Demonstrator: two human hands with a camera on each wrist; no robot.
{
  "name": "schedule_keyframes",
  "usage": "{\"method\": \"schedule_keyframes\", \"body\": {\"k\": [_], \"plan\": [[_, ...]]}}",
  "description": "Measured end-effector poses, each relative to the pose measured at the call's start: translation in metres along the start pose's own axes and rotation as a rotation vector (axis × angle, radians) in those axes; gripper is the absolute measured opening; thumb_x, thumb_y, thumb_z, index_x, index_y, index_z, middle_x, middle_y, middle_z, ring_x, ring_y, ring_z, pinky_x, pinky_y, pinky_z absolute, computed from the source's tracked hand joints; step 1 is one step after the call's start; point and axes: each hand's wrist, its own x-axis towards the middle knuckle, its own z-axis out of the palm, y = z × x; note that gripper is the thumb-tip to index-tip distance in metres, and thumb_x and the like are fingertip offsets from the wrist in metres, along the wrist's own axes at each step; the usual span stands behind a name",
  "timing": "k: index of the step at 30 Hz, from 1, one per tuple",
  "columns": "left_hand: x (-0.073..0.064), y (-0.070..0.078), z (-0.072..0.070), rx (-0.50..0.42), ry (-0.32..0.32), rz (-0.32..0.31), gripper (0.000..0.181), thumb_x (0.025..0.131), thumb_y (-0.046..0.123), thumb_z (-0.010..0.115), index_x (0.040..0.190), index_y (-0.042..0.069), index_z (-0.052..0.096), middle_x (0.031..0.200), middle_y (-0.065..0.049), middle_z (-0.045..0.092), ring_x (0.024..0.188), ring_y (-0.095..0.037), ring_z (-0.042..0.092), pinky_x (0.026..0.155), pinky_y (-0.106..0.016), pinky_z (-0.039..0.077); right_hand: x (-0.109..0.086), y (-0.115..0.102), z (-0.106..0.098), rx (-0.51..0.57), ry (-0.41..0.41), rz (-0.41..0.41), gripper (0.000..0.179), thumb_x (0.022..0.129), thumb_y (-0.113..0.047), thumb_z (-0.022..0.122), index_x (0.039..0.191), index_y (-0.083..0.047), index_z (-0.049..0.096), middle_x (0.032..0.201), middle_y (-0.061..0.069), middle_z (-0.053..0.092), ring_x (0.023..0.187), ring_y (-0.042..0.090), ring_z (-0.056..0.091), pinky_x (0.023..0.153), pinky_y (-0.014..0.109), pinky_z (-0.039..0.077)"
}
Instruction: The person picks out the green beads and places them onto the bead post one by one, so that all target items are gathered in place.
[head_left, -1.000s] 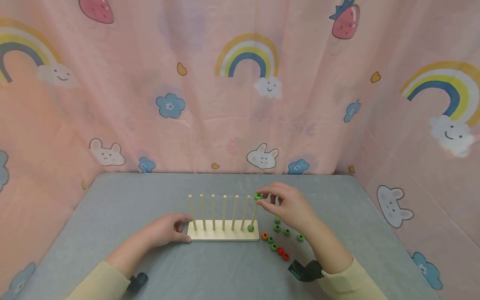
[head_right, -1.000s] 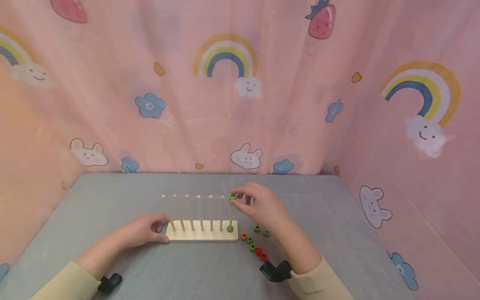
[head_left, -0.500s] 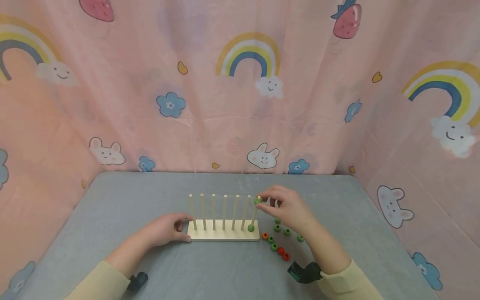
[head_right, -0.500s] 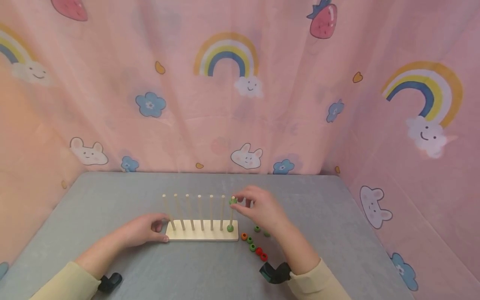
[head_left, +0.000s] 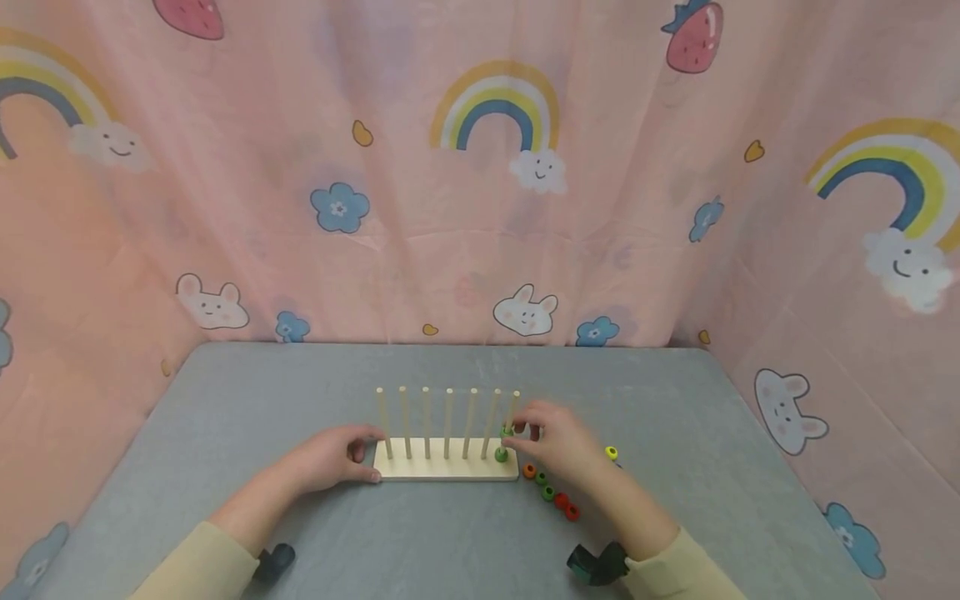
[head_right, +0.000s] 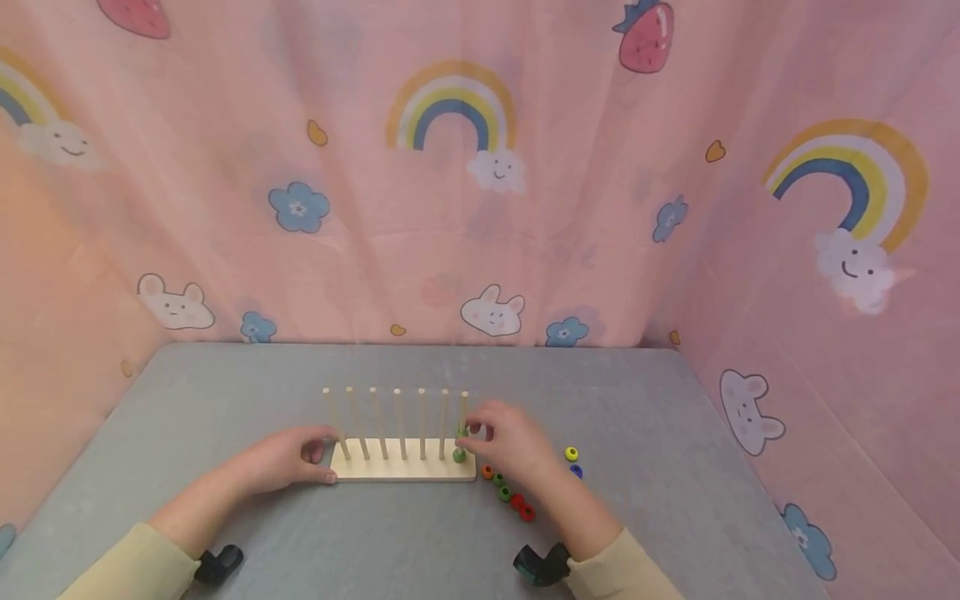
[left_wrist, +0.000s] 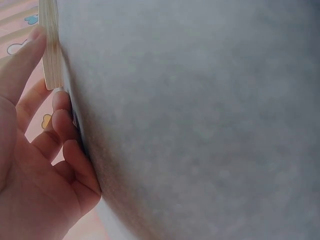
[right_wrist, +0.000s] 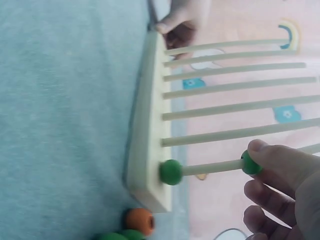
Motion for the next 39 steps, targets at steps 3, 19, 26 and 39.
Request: {"method": "schedule_keyframes", "body": {"k": [3, 19, 26, 39], "plan": [[0.0, 0.0, 0.0, -0.003, -0.001, -0.003, 0.055, 0.076, 0.029, 0.087, 0.124, 0.013, 0.066, 0.078, 0.001, 0.05, 0.071, -0.014, 0.045, 0.064, -0.033, 0.035, 0.002, 0.005, 0.01, -0.012, -0.046, 0.016, 0.012, 0.086, -0.029, 0.079, 0.083, -0.023, 0.068, 0.082, -0.011, 0.053, 0.069, 0.011, 0.048, 0.057, 0.027, 0.042], [0.0, -0.001, 0.0, -0.001, -0.004, -0.011, 0.055, 0.075, 0.03, 0.087, 0.123, 0.014, 0.066, 0.078, 0.001, 0.051, 0.071, -0.014, 0.045, 0.064, -0.034, 0.035, 0.005, 0.014, 0.024, 0.039, -0.143, 0.057, 0.014, 0.085, -0.029, 0.08, 0.089, -0.021, 0.069, 0.086, -0.01, 0.058, 0.069, 0.013, 0.05, 0.056, 0.028, 0.043], [0.0, 0.001, -0.001, -0.011, -0.009, 0.004, 0.055, 0.076, 0.029, 0.087, 0.124, 0.012, 0.066, 0.078, 0.001, 0.051, 0.071, -0.014, 0.045, 0.064, -0.033, 0.035, 0.002, 0.019, 0.014, 0.086, -0.13, 0.046, 0.017, 0.086, -0.027, 0.079, 0.1, -0.021, 0.072, 0.089, -0.007, 0.058, 0.072, 0.013, 0.05, 0.057, 0.027, 0.043], [0.0, 0.0, -0.001, -0.009, -0.001, 0.008, 0.055, 0.076, 0.028, 0.087, 0.124, 0.011, 0.066, 0.078, 0.0, 0.05, 0.072, -0.015, 0.046, 0.064, -0.034, 0.035, -0.024, 0.055, -0.025, 0.015, -0.062, 0.026, 0.026, 0.088, -0.025, 0.077, 0.112, -0.016, 0.075, 0.09, -0.007, 0.06, 0.07, 0.013, 0.049, 0.056, 0.027, 0.043]]}}
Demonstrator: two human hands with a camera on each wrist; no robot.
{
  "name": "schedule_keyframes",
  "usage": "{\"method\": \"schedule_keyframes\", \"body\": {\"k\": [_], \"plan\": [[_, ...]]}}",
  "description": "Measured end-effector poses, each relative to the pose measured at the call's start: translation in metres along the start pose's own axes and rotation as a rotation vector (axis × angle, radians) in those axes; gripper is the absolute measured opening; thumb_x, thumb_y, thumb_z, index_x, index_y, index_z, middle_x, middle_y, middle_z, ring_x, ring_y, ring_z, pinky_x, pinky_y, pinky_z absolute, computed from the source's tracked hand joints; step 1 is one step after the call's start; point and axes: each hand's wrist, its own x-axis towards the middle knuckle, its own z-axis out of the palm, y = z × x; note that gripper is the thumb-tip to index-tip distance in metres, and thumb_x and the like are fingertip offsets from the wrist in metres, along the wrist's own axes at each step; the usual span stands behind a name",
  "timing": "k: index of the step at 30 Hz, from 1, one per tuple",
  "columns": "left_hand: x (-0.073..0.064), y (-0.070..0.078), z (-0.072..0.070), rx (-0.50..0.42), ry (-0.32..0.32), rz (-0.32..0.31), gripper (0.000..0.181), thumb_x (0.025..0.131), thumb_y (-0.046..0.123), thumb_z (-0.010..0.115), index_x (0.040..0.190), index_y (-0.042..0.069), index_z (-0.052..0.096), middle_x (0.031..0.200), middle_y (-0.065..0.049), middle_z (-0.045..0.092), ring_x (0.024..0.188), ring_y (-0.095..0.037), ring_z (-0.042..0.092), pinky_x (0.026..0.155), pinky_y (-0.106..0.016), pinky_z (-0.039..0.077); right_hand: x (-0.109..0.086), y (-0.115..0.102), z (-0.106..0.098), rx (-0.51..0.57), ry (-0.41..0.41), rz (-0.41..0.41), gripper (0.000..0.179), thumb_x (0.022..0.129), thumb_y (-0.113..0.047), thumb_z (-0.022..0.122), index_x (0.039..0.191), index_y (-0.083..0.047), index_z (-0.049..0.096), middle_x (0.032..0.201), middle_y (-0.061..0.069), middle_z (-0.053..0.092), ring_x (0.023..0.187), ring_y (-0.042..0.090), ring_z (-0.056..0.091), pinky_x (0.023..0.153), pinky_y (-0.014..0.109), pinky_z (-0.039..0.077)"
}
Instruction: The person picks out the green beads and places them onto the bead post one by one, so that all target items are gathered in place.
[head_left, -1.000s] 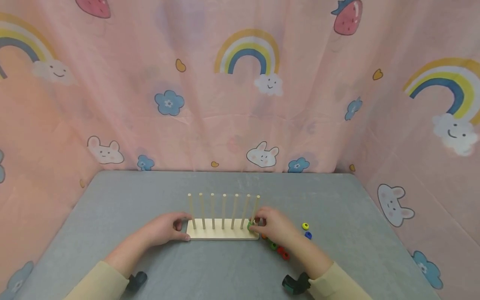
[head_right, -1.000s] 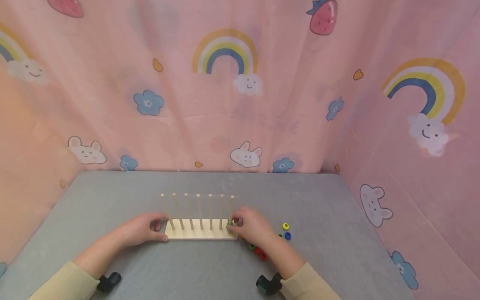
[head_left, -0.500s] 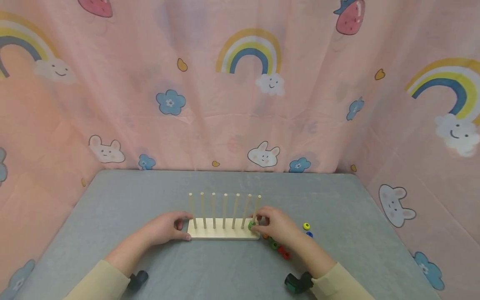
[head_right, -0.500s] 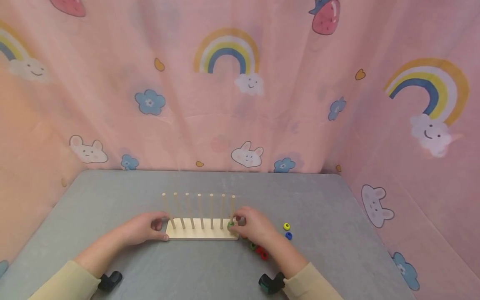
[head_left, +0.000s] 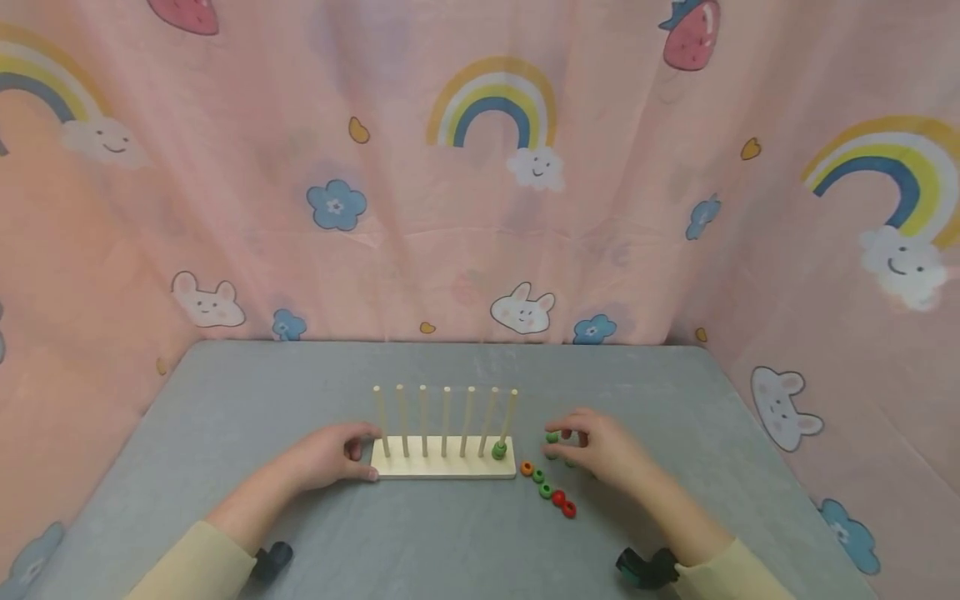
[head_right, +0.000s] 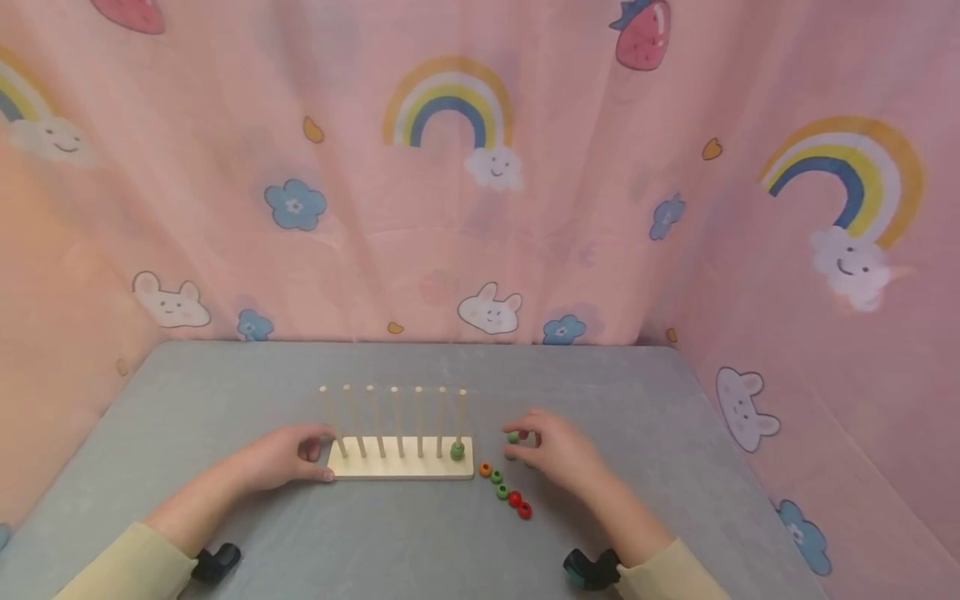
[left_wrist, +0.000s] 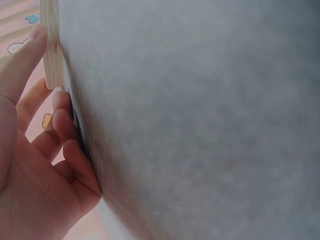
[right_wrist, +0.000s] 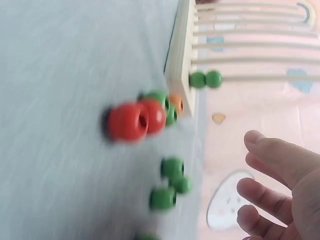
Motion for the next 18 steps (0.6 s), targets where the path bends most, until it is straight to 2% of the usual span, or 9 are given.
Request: {"method": "schedule_keyframes", "body": {"k": [8, 14, 18], "plan": [[-0.001, 0.001, 0.0, 0.008, 0.003, -0.01, 0.056, 0.076, 0.029, 0.087, 0.125, 0.011, 0.066, 0.079, 0.0, 0.05, 0.073, -0.015, 0.046, 0.064, -0.034, 0.035, -0.028, 0.024, -0.021, -0.068, 0.037, 0.03, 0.023, 0.087, -0.024, 0.078, 0.108, -0.014, 0.076, 0.084, -0.011, 0.056, 0.068, 0.009, 0.047, 0.056, 0.025, 0.043], [-0.002, 0.001, -0.001, 0.009, 0.006, -0.002, 0.056, 0.076, 0.028, 0.086, 0.124, 0.011, 0.066, 0.079, 0.0, 0.05, 0.073, -0.015, 0.045, 0.065, -0.034, 0.035, -0.04, 0.035, -0.025, -0.074, 0.049, 0.023, 0.022, 0.085, -0.02, 0.079, 0.105, -0.012, 0.077, 0.081, -0.01, 0.056, 0.068, 0.007, 0.045, 0.058, 0.025, 0.041], [-0.001, 0.002, 0.002, 0.017, 0.008, -0.011, 0.056, 0.075, 0.03, 0.087, 0.124, 0.012, 0.066, 0.078, 0.001, 0.051, 0.072, -0.015, 0.045, 0.065, -0.034, 0.035, -0.046, 0.041, -0.024, -0.081, 0.033, 0.051, 0.021, 0.085, -0.02, 0.079, 0.105, -0.014, 0.077, 0.079, -0.011, 0.056, 0.069, 0.008, 0.047, 0.06, 0.026, 0.041]]}}
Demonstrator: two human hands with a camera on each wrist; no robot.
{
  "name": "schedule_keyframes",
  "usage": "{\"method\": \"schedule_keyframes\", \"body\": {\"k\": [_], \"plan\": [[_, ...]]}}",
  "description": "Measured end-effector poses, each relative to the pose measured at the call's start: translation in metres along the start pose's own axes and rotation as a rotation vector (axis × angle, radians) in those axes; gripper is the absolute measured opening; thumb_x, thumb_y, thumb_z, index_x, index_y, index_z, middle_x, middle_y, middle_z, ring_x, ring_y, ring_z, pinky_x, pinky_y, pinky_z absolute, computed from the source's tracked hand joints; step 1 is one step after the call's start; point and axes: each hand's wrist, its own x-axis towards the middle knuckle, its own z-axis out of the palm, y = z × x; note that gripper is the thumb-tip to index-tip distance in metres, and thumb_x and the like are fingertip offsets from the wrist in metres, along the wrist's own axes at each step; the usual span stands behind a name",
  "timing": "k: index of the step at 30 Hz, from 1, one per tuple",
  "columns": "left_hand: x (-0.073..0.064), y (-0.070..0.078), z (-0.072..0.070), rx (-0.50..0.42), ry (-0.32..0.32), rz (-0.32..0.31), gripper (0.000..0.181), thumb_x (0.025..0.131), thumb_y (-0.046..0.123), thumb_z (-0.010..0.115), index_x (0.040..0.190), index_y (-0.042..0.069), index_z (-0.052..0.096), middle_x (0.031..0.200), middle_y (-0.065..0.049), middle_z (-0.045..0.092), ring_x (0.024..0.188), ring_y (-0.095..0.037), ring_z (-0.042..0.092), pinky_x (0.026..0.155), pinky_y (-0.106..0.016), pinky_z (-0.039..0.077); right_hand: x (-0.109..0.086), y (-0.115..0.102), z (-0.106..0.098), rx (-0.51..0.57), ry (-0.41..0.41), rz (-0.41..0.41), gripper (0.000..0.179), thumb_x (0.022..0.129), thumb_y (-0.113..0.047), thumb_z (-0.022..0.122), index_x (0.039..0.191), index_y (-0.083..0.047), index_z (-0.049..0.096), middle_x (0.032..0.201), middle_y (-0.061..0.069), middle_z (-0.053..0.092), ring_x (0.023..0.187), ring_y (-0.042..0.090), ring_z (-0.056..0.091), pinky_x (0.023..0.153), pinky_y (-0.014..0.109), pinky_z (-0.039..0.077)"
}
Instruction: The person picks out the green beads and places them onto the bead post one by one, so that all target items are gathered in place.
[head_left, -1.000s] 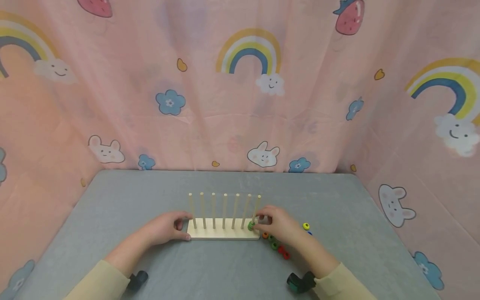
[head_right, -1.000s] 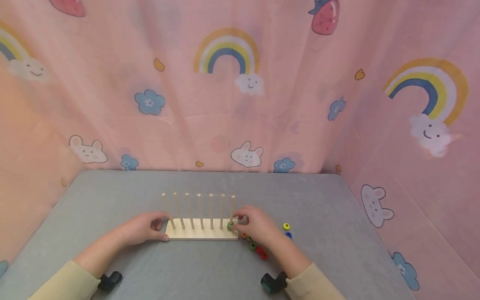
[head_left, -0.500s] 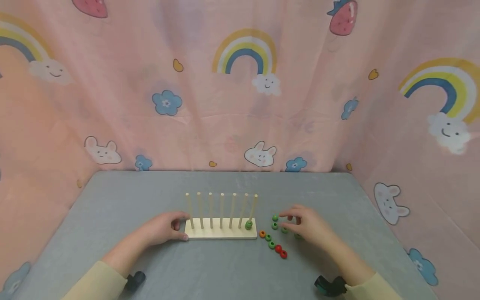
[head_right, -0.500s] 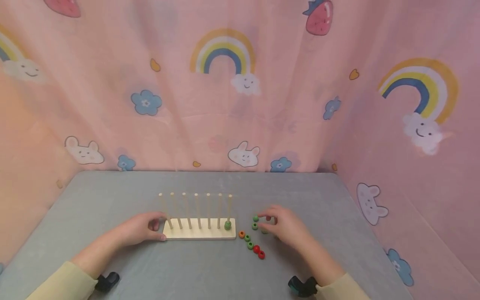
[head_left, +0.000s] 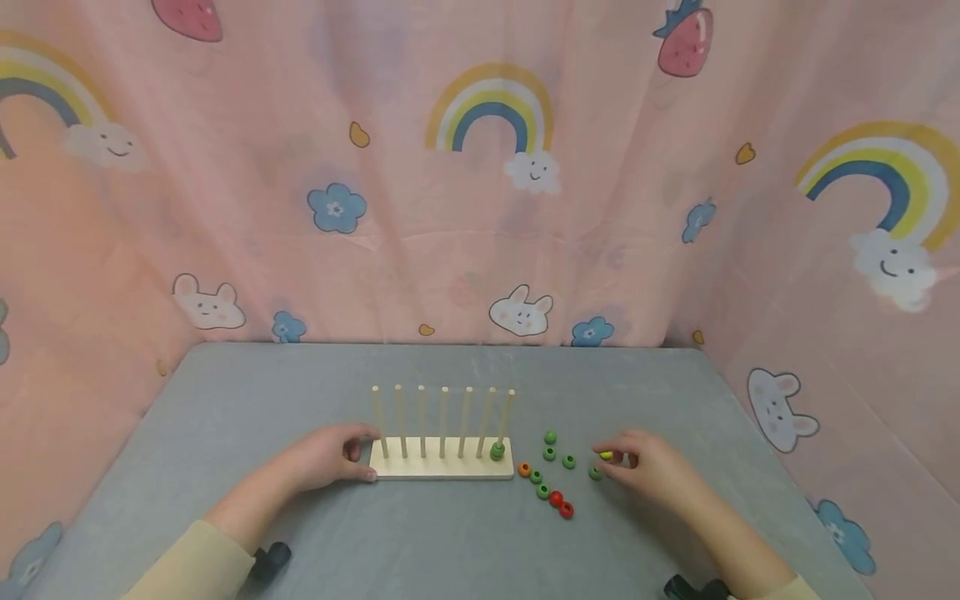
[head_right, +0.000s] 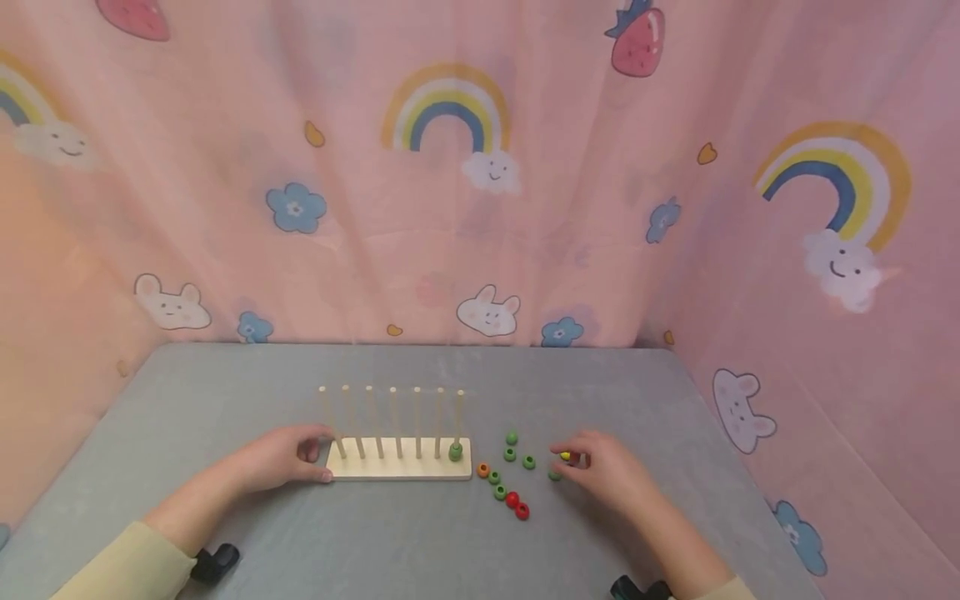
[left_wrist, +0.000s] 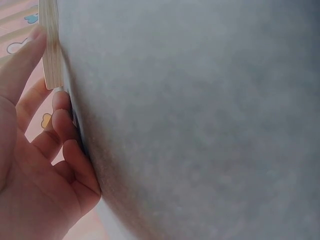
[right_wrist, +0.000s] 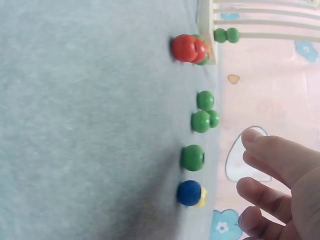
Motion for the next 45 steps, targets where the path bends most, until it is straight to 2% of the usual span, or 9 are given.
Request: {"method": "schedule_keyframes", "body": {"k": [5, 14, 28, 38, 45], "plan": [[0.003, 0.002, 0.003, -0.011, -0.015, -0.01, 0.056, 0.076, 0.03, 0.087, 0.125, 0.014, 0.066, 0.079, 0.001, 0.051, 0.072, -0.014, 0.045, 0.065, -0.034, 0.035, -0.004, 0.005, 0.005, -0.031, -0.043, 0.073, 0.023, 0.085, -0.023, 0.079, 0.107, -0.016, 0.077, 0.075, -0.01, 0.053, 0.069, 0.009, 0.048, 0.061, 0.027, 0.041], [0.005, 0.001, -0.001, -0.017, -0.015, -0.02, 0.056, 0.076, 0.03, 0.087, 0.125, 0.014, 0.066, 0.078, 0.001, 0.051, 0.072, -0.015, 0.046, 0.064, -0.034, 0.035, 0.0, 0.005, 0.016, -0.056, -0.099, 0.195, 0.028, 0.083, -0.029, 0.08, 0.109, -0.02, 0.075, 0.071, -0.006, 0.053, 0.066, 0.012, 0.048, 0.058, 0.03, 0.037], [0.002, -0.001, -0.001, -0.019, -0.005, -0.008, 0.055, 0.075, 0.03, 0.087, 0.124, 0.014, 0.066, 0.077, 0.002, 0.051, 0.071, -0.014, 0.046, 0.064, -0.034, 0.035, 0.002, 0.007, 0.021, -0.103, -0.1, 0.145, 0.016, 0.084, -0.027, 0.079, 0.1, -0.023, 0.076, 0.07, -0.008, 0.051, 0.064, 0.01, 0.046, 0.058, 0.03, 0.036], [0.002, -0.003, -0.001, -0.026, -0.01, -0.015, 0.054, 0.076, 0.029, 0.087, 0.124, 0.014, 0.066, 0.078, 0.001, 0.051, 0.071, -0.014, 0.046, 0.064, -0.033, 0.035, 0.006, 0.001, 0.014, -0.084, -0.106, 0.152, 0.022, 0.085, -0.028, 0.078, 0.106, -0.021, 0.076, 0.072, -0.008, 0.053, 0.066, 0.011, 0.047, 0.058, 0.029, 0.037], [0.001, -0.003, -0.001, -0.026, -0.007, -0.01, 0.055, 0.075, 0.029, 0.087, 0.124, 0.014, 0.066, 0.078, 0.001, 0.05, 0.07, -0.014, 0.045, 0.064, -0.034, 0.035, 0.007, -0.002, 0.011, -0.069, -0.073, 0.148, 0.021, 0.086, -0.026, 0.078, 0.106, -0.02, 0.077, 0.071, -0.008, 0.054, 0.065, 0.011, 0.048, 0.057, 0.029, 0.038]]}}
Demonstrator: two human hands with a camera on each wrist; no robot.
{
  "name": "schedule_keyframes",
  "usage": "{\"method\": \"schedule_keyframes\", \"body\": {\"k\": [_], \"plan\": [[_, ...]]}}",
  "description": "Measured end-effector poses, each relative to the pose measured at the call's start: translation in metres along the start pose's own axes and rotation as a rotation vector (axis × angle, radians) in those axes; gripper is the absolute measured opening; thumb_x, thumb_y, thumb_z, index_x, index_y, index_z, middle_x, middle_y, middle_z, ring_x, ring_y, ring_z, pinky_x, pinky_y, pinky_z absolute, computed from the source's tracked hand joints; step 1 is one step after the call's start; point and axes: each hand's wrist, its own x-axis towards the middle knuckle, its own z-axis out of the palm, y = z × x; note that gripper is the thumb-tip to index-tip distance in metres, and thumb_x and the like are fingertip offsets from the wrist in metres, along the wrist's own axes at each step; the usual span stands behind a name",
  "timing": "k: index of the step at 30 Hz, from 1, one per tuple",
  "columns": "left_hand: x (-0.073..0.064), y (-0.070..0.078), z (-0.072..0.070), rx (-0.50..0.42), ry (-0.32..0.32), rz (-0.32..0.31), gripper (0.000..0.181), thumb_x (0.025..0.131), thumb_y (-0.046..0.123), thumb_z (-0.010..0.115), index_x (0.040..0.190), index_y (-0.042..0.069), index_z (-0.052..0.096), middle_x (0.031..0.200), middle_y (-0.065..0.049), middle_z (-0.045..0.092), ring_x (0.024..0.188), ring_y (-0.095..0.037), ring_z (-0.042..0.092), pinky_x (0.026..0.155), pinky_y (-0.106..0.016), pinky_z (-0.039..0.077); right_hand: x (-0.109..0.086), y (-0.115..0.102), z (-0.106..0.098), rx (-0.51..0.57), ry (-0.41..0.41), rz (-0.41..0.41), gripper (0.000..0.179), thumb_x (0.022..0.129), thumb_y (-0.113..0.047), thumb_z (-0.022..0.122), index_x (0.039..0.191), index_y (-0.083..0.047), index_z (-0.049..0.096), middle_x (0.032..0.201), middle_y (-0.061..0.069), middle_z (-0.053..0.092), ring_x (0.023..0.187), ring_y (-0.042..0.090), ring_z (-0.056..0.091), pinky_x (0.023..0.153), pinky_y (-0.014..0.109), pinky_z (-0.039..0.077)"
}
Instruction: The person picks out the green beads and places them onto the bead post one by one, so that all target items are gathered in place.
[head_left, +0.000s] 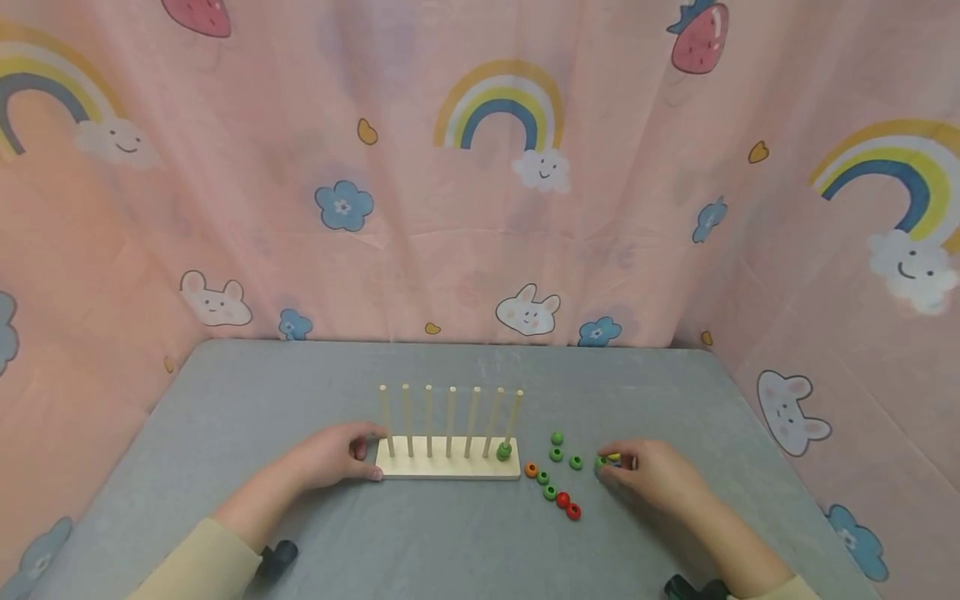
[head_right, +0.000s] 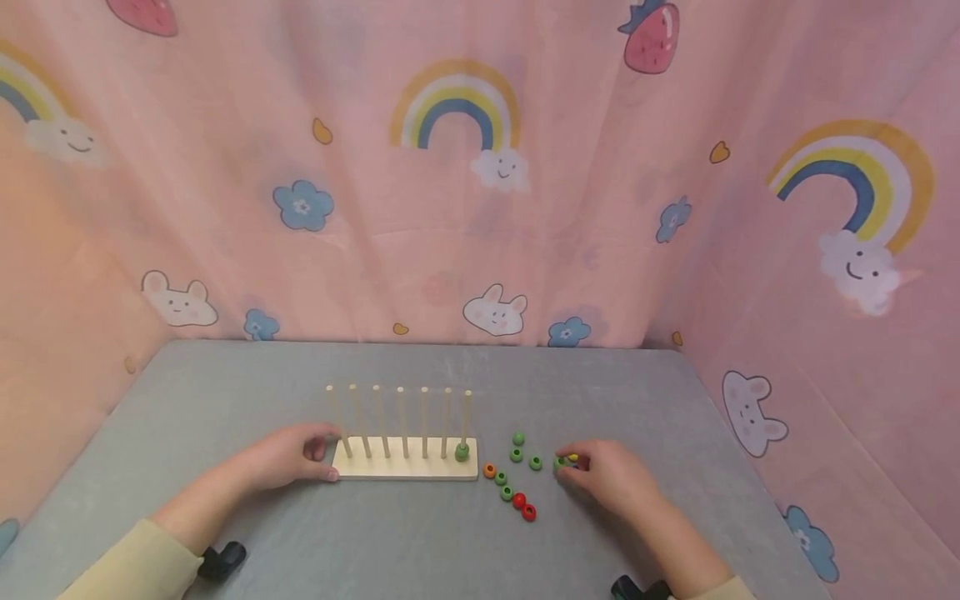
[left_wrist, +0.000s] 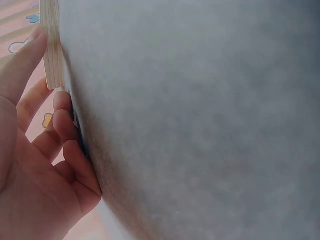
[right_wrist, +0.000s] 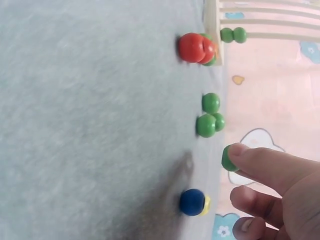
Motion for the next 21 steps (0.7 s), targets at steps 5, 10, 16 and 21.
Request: {"method": "schedule_keyframes", "body": {"k": [5, 10, 16, 21], "plan": [[0.0, 0.0, 0.0, 0.002, -0.002, 0.004, 0.056, 0.075, 0.029, 0.087, 0.124, 0.013, 0.066, 0.077, 0.001, 0.05, 0.07, -0.014, 0.045, 0.064, -0.033, 0.035, 0.003, -0.008, -0.004, 0.046, 0.03, 0.016, 0.023, 0.087, -0.026, 0.077, 0.109, -0.02, 0.076, 0.073, -0.007, 0.056, 0.067, 0.012, 0.05, 0.057, 0.028, 0.041], [0.0, 0.0, 0.0, 0.009, -0.005, 0.006, 0.055, 0.076, 0.029, 0.087, 0.124, 0.013, 0.066, 0.077, 0.001, 0.051, 0.071, -0.014, 0.045, 0.064, -0.033, 0.035, 0.004, -0.023, -0.011, 0.071, 0.085, -0.019, 0.026, 0.09, -0.025, 0.074, 0.115, -0.019, 0.075, 0.076, -0.007, 0.056, 0.069, 0.013, 0.05, 0.056, 0.029, 0.042], [0.0, -0.001, 0.001, 0.01, -0.008, 0.0, 0.055, 0.075, 0.03, 0.087, 0.124, 0.013, 0.066, 0.078, 0.001, 0.051, 0.071, -0.014, 0.046, 0.065, -0.034, 0.035, 0.005, -0.044, -0.013, 0.149, 0.159, -0.089, 0.024, 0.09, -0.025, 0.074, 0.114, -0.019, 0.075, 0.077, -0.007, 0.057, 0.07, 0.013, 0.051, 0.055, 0.028, 0.043], [0.0, 0.0, 0.0, 0.001, -0.008, 0.005, 0.056, 0.076, 0.03, 0.086, 0.125, 0.013, 0.066, 0.078, 0.002, 0.051, 0.071, -0.014, 0.045, 0.065, -0.034, 0.035, 0.006, -0.061, -0.014, 0.256, 0.192, -0.077, 0.025, 0.09, -0.024, 0.074, 0.115, -0.019, 0.075, 0.081, -0.005, 0.059, 0.073, 0.016, 0.053, 0.058, 0.028, 0.046]]}}
